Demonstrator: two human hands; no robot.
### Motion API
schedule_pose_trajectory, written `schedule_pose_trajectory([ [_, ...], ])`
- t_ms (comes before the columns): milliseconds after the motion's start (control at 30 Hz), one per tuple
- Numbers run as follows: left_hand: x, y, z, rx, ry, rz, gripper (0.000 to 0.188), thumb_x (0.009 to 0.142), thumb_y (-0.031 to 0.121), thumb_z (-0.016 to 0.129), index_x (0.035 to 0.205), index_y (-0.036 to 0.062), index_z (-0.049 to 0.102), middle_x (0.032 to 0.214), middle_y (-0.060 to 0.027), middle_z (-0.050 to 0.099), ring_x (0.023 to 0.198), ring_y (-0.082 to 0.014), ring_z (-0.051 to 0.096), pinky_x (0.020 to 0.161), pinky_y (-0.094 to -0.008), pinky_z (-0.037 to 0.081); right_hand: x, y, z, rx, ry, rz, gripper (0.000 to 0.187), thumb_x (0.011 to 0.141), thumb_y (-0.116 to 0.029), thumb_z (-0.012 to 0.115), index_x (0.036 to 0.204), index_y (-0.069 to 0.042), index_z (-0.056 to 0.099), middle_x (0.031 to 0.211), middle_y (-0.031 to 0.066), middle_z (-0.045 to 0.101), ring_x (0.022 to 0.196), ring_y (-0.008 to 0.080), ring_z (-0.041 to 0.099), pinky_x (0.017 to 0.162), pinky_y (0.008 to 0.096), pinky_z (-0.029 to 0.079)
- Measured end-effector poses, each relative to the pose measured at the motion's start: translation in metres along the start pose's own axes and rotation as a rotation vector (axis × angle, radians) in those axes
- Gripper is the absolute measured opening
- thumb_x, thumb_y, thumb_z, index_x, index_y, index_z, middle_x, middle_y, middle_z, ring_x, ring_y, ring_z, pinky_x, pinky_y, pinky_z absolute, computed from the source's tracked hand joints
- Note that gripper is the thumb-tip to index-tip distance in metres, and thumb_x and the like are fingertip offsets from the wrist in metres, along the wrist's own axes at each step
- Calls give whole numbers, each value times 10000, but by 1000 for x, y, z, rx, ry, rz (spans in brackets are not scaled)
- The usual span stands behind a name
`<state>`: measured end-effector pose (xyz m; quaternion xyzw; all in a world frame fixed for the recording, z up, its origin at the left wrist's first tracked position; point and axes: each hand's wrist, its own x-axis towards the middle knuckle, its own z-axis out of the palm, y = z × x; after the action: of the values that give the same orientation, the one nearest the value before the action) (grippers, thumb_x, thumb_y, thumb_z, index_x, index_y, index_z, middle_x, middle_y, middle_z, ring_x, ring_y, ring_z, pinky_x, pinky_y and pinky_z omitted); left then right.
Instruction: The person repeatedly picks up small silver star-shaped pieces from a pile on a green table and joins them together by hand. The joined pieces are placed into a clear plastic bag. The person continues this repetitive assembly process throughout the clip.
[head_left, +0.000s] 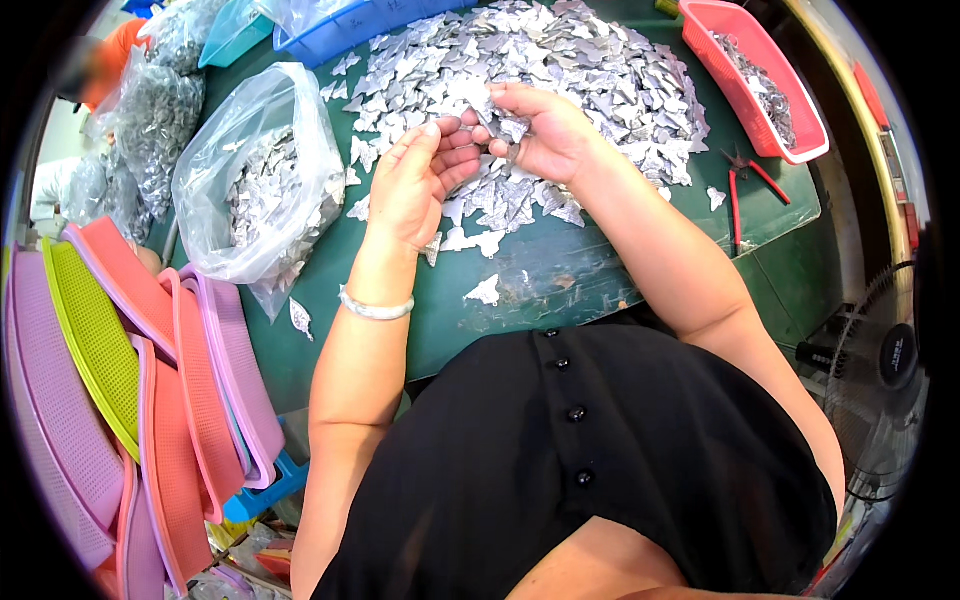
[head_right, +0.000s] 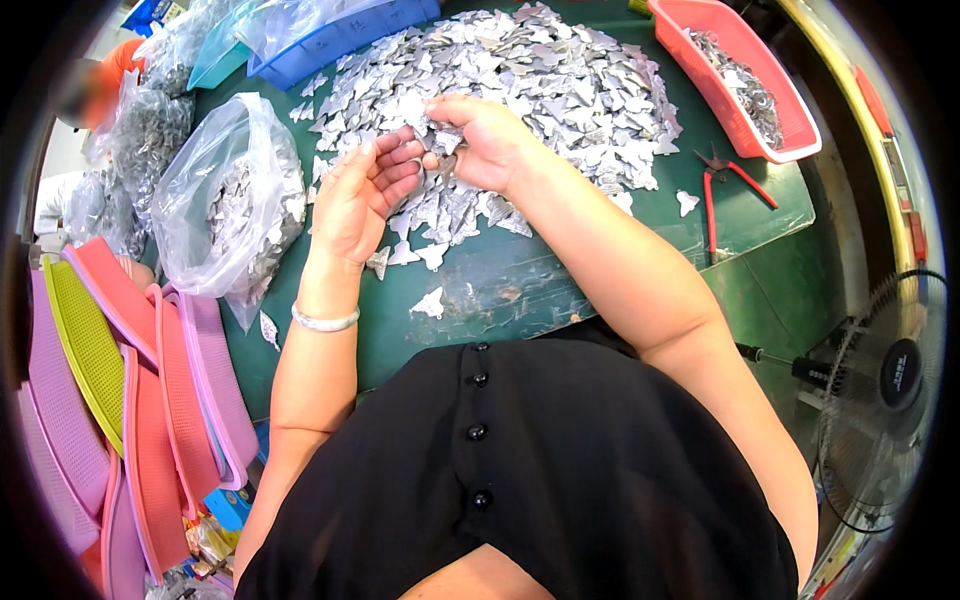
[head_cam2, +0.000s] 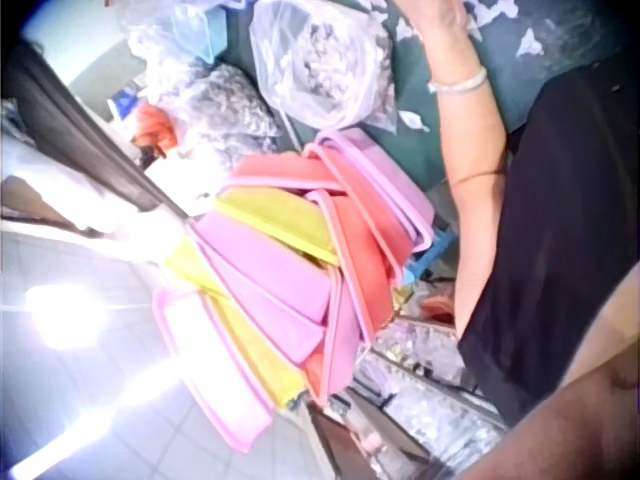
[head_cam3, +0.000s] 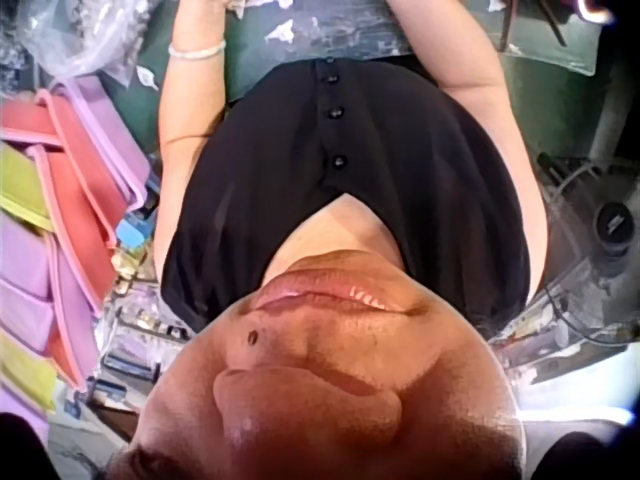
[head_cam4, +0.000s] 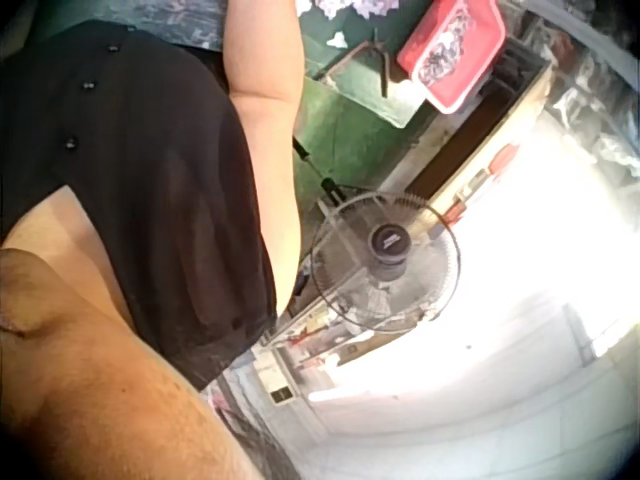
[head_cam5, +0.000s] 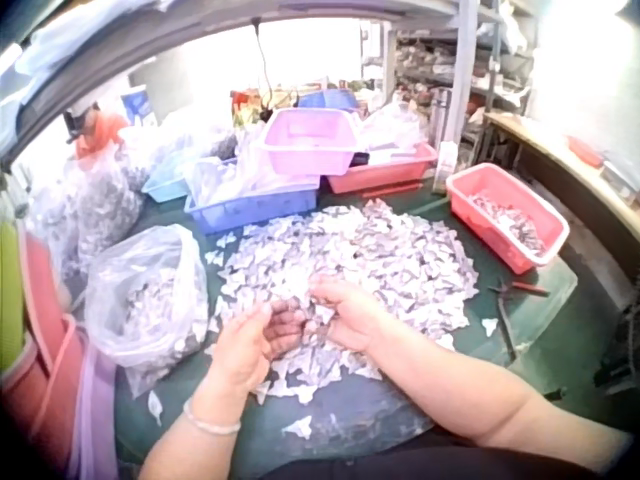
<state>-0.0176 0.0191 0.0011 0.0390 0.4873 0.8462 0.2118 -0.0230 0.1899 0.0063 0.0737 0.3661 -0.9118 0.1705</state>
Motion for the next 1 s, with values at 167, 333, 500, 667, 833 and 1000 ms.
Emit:
schedule_pose_trajectory([
  [167, -4, -3, 6, -132, 52, 34, 253, 890, 187, 446, 1032, -15, 502, 876, -91, 568, 807, -187, 574, 723, -303, 487, -9, 1, 8, -157, -50, -18, 175, 824, -73, 499, 992, -33, 526, 910, 89, 556, 722, 188, 531, 540, 309, 446],
  [333, -3, -9, -3, -104, 69, 26, 218, 853, 195, 532, 988, 25, 547, 841, -39, 563, 704, -137, 554, 607, -246, 446, -17, 7, 11, -315, -106, -49, 211, 798, -14, 526, 1007, 15, 539, 871, 82, 573, 668, 135, 544, 482, 250, 446],
  [500, -5, -7, -2, -23, 154, 95, 177, 832, 155, 561, 972, 47, 573, 788, -8, 566, 638, -91, 516, 575, -215, 431, -21, 8, 15, -401, -142, -36, 212, 791, -8, 537, 1000, 17, 553, 832, 78, 578, 643, 130, 545, 460, 232, 433],
  [667, -6, -9, -5, -160, 145, 22, 128, 840, 119, 528, 933, 39, 564, 810, -31, 581, 694, -108, 529, 620, -238, 461, -20, 7, 14, -387, -144, -34, 218, 790, -23, 547, 1004, 22, 549, 860, 91, 579, 666, 134, 540, 488, 235, 440],
  [833, -7, -4, 1, -328, 139, -72, 158, 867, 136, 417, 888, 10, 512, 850, -85, 572, 777, -181, 550, 692, -302, 481, -18, 6, 10, -307, -156, -46, 310, 809, -14, 456, 1114, 16, 504, 976, 98, 553, 729, 142, 527, 559, 242, 443],
  [1000, -7, 0, -1, -416, 54, -168, 234, 866, 182, 400, 913, -20, 507, 824, -85, 554, 794, -192, 549, 699, -295, 477, -20, 1, 12, -241, -227, -46, 432, 770, 33, 405, 1200, 7, 436, 1073, 125, 515, 781, 159, 526, 583, 257, 446],
])
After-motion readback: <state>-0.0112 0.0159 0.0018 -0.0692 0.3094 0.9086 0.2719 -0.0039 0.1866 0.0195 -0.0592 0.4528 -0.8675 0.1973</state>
